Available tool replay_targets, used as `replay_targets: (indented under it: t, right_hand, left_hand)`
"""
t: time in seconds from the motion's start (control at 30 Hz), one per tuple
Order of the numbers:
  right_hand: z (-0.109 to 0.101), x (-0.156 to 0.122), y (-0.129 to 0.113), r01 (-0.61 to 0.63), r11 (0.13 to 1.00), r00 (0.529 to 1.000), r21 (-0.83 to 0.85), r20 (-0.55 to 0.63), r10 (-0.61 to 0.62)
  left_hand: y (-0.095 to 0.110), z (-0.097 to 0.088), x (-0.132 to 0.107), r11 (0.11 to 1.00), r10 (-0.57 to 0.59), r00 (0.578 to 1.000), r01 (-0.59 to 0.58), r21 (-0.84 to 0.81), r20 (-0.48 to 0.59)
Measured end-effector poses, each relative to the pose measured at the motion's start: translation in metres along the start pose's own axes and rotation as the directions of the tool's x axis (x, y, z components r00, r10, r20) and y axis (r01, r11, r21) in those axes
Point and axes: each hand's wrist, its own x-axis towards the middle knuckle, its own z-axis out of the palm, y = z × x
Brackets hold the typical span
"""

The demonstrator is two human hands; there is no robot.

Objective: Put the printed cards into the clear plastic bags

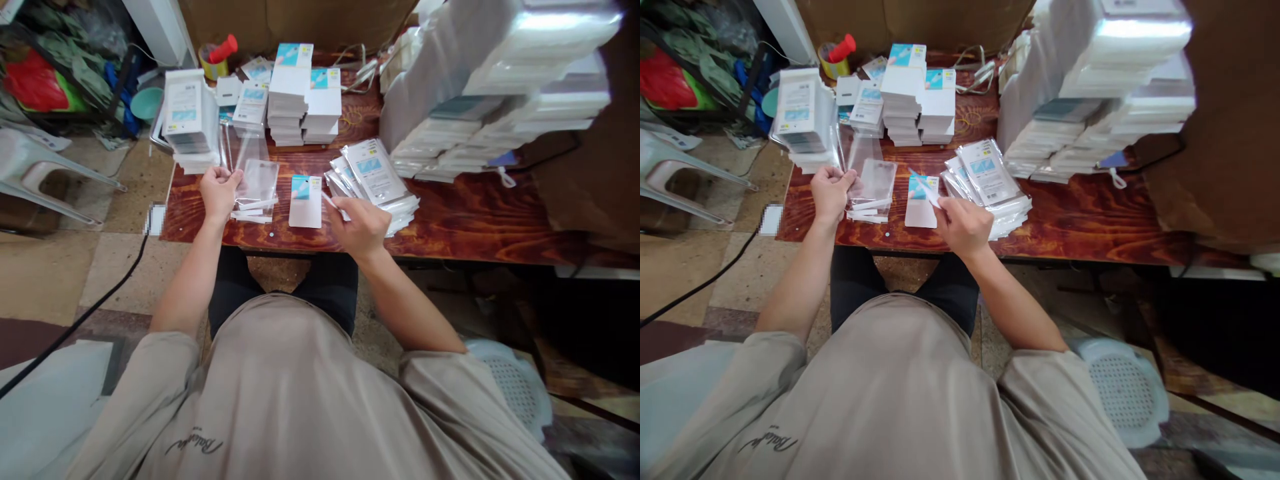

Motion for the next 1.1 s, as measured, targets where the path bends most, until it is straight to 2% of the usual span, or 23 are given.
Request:
replay_targets:
  t: [0.03,0.1,0.2,0.27,0.33,0.43,0.53,0.57,0.63,0.73,0.8,0.83,0.9,1.0,1.1]
  right_hand:
    - [0.000,-0.002,0.001,-0.025,0.999,0.995,0.026,-0.093,0.028]
    - [0.002,-0.005,0.002,-0.033,0.997,0.980,0.068,-0.194,0.045]
    - [0.004,-0.007,-0.001,-0.012,0.997,0.982,0.076,-0.188,0.026]
    - [0.004,-0.009,-0.003,-0.016,0.996,0.984,0.092,-0.175,0.032]
    - [0.002,-0.010,-0.006,-0.057,0.988,0.980,0.147,-0.182,0.084]
    - [-0.004,-0.012,-0.009,-0.205,0.932,0.944,0.300,-0.191,0.269]
    - [-0.009,-0.012,-0.013,-0.359,0.773,0.852,0.523,-0.155,0.500]
    - [-0.009,-0.013,-0.016,-0.392,0.699,0.818,0.599,-0.120,0.562]
    - [-0.006,-0.014,-0.022,-0.436,0.529,0.765,0.728,-0.010,0.644]
    - [0.001,-0.019,-0.037,-0.511,0.244,0.709,0.824,0.243,0.663]
    - [0.006,-0.023,-0.048,-0.580,0.073,0.656,0.811,0.412,0.632]
    - [0.008,-0.025,-0.052,-0.607,0.016,0.631,0.794,0.470,0.617]
    - [0.010,-0.028,-0.058,-0.631,-0.028,0.606,0.775,0.516,0.605]
    - [0.012,-0.029,-0.060,-0.633,-0.012,0.605,0.774,0.504,0.616]
    - [0.012,-0.027,-0.059,-0.637,-0.007,0.593,0.770,0.496,0.635]
  left_hand:
    - [-0.003,0.001,0.000,0.998,0.055,0.998,-0.054,0.023,-0.011]
    - [-0.008,0.002,0.001,0.974,0.174,0.985,-0.170,0.147,-0.019]
    - [-0.006,0.001,0.004,0.869,0.288,0.957,-0.281,0.406,0.045]
    - [-0.001,0.000,0.006,0.806,0.307,0.946,-0.315,0.502,0.100]
    - [0.003,0.000,0.007,0.787,0.307,0.944,-0.325,0.524,0.125]
    - [0.005,0.000,0.008,0.792,0.351,0.930,-0.355,0.498,0.105]
    - [0.001,0.005,0.010,0.867,0.371,0.929,-0.352,0.353,0.016]
    - [0.000,0.007,0.010,0.916,0.327,0.945,-0.309,0.256,-0.030]
    - [-0.001,0.014,0.007,0.986,0.167,0.983,-0.167,0.004,-0.080]
    - [0.003,0.023,-0.006,0.944,-0.030,0.999,0.018,-0.329,-0.031]
    - [0.008,0.026,-0.018,0.895,-0.075,0.997,0.066,-0.442,-0.003]
    - [0.010,0.027,-0.024,0.877,-0.090,0.996,0.080,-0.473,0.001]
    - [0.015,0.028,-0.036,0.854,-0.118,0.993,0.101,-0.511,-0.001]
    - [0.019,0.031,-0.051,0.827,-0.162,0.987,0.139,-0.545,0.006]
    - [0.019,0.034,-0.062,0.782,-0.198,0.975,0.221,-0.582,0.104]
